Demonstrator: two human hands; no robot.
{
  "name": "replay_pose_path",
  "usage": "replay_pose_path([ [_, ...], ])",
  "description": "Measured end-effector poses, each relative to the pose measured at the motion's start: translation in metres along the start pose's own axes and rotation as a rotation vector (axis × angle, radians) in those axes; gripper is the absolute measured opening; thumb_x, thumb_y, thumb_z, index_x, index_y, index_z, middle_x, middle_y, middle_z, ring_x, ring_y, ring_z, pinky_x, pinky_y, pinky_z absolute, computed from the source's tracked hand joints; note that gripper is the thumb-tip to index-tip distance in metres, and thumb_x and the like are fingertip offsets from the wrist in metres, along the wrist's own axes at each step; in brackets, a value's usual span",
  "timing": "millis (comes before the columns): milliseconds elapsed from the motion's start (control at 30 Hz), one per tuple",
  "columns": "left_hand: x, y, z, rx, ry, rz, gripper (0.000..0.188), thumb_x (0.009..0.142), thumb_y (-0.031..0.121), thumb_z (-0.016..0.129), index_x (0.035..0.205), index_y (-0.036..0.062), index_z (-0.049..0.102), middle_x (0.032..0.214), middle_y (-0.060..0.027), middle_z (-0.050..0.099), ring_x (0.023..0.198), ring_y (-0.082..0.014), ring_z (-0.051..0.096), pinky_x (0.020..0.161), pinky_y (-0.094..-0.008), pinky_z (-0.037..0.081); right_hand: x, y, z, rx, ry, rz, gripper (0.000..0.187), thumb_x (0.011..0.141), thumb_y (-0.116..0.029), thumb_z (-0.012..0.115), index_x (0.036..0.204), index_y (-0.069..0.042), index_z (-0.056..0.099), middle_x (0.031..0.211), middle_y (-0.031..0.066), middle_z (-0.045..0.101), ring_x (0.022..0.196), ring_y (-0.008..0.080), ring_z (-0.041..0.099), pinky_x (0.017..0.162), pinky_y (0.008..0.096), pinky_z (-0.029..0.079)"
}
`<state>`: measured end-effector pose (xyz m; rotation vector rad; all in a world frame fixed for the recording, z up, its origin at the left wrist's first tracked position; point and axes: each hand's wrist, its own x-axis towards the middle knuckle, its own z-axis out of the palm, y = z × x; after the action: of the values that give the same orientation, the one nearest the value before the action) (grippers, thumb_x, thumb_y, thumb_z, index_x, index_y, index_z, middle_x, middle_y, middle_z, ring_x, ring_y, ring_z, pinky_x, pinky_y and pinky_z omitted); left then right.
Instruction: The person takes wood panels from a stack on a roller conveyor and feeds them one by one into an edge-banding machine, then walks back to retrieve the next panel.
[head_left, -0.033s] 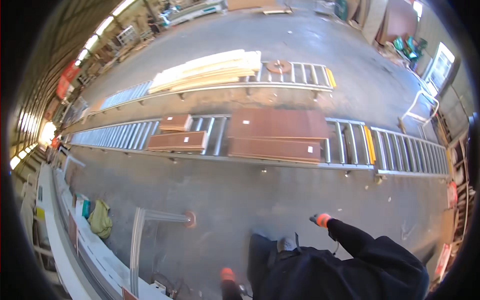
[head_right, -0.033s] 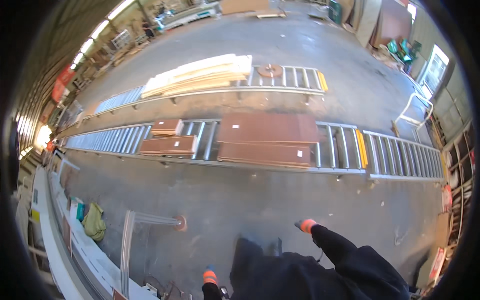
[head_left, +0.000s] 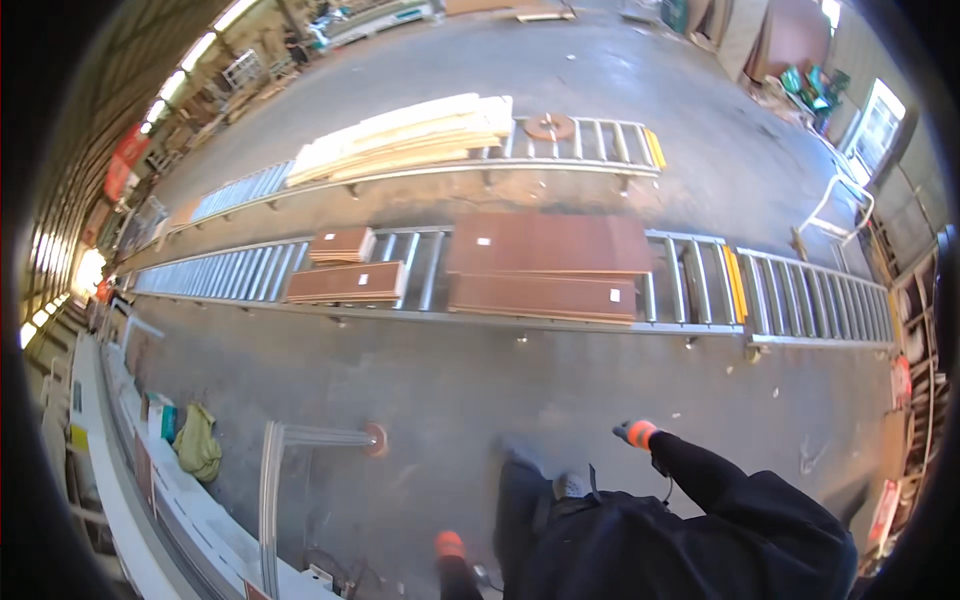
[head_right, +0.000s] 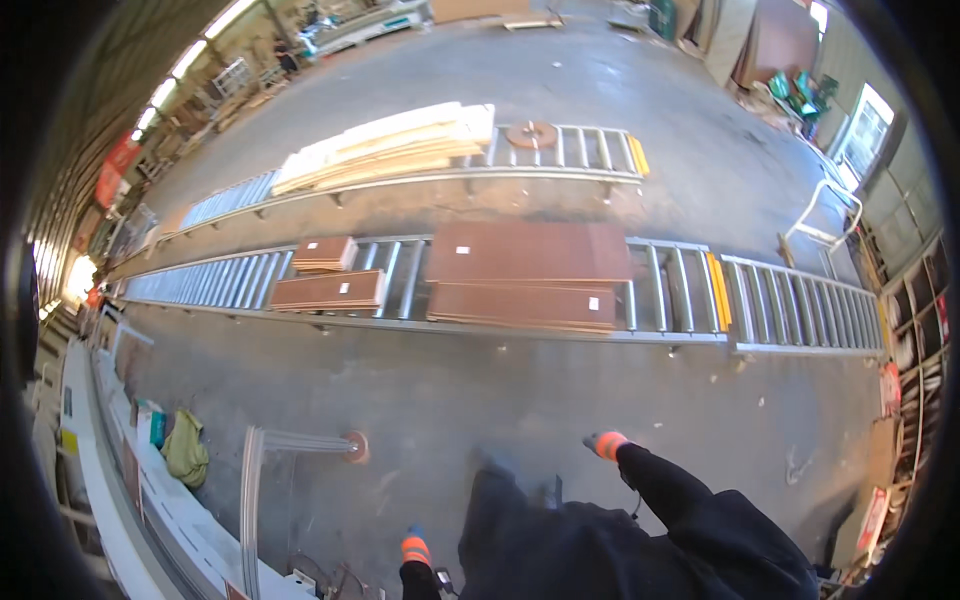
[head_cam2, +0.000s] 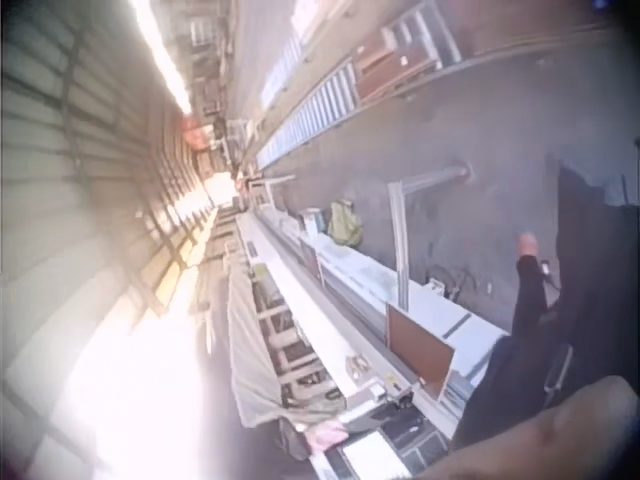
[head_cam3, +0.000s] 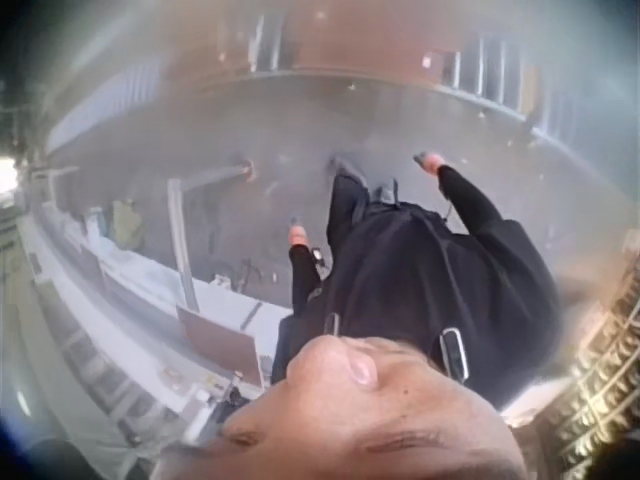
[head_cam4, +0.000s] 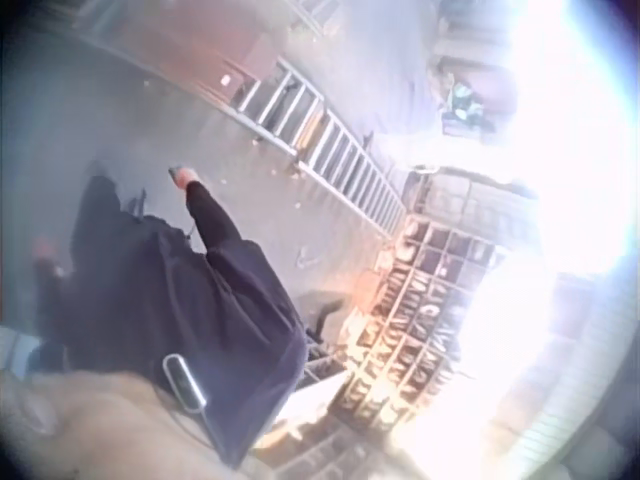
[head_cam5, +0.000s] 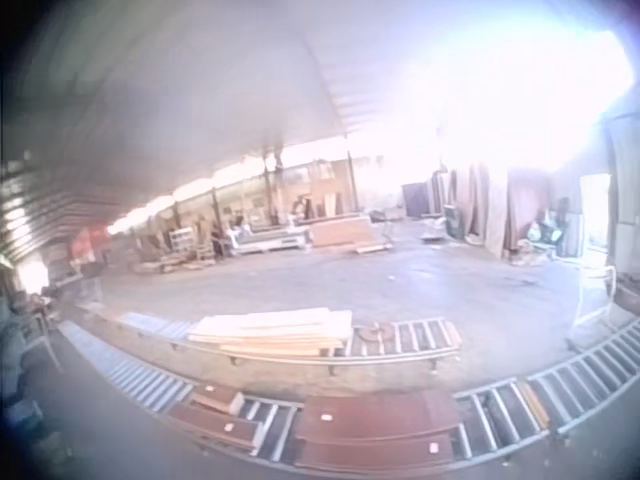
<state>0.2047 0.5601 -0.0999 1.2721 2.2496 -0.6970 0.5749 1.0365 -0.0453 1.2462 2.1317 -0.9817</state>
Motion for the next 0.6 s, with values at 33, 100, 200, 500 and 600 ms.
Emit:
replay_pose_path([
  [33, 0.018, -0.004, -0.007, -0.140, 0.216, -0.036, 0.025, 0.092, 0.024, 0.051, 0.110, 0.0135, 0.065, 0.106, -0.0082, 0.065, 0.100, -0.0246, 0.063, 0.080, -0.0356, 0.051, 0.009, -0.025, -0.025, 0.054, -0.004, 0.034, 0.052, 0.093, -0.046, 0.038, 0.119, -0.008, 0.060, 0.120, 0.0169, 0.061, 0.116, 0.0362, 0.053, 0.097, 0.0440, 0.042],
  [100, 0.073, -0.019, -0.021, -0.186, -0.133, -0.054, 0.028, 0.093, 0.026, 0.049, 0.114, 0.0126, 0.061, 0.113, -0.0079, 0.060, 0.106, -0.0245, 0.057, 0.085, -0.0363, 0.046, 0.032, -0.042, -0.062, 0.130, -0.014, 0.119, 0.051, 0.092, -0.046, 0.039, 0.117, -0.007, 0.062, 0.120, 0.0171, 0.061, 0.115, 0.0363, 0.053, 0.097, 0.0439, 0.042],
  [200, 0.177, -0.007, -0.078, -0.380, -0.161, -0.050, 0.034, 0.094, 0.030, 0.047, 0.122, 0.0113, 0.054, 0.122, -0.0074, 0.053, 0.114, -0.0243, 0.050, 0.092, -0.0373, 0.039, 0.077, -0.024, -0.104, 0.187, -0.046, 0.223, 0.051, 0.090, -0.047, 0.043, 0.113, -0.007, 0.064, 0.119, 0.0173, 0.061, 0.115, 0.0365, 0.054, 0.096, 0.0443, 0.042],
  [500, 0.479, -0.031, -0.219, -2.167, -0.426, -0.364, 0.058, 0.097, 0.041, 0.039, 0.144, 0.0074, 0.033, 0.152, -0.0058, 0.029, 0.140, -0.0237, 0.026, 0.115, -0.0404, 0.019, 0.220, 0.028, -0.265, 0.264, -0.075, 0.333, 0.049, 0.090, -0.047, 0.043, 0.112, -0.009, 0.065, 0.113, 0.0163, 0.064, 0.108, 0.0365, 0.057, 0.092, 0.0432, 0.044],
  [600, 0.561, 0.093, -0.297, -2.280, -0.518, -0.423, 0.058, 0.096, 0.040, 0.044, 0.140, 0.0029, 0.038, 0.148, -0.0083, 0.037, 0.137, -0.0260, 0.032, 0.114, -0.0412, 0.022, 0.264, 0.115, -0.269, 0.289, 0.051, 0.505, 0.050, 0.090, -0.048, 0.044, 0.110, -0.008, 0.065, 0.109, 0.0172, 0.065, 0.105, 0.0364, 0.059, 0.089, 0.0432, 0.046],
])
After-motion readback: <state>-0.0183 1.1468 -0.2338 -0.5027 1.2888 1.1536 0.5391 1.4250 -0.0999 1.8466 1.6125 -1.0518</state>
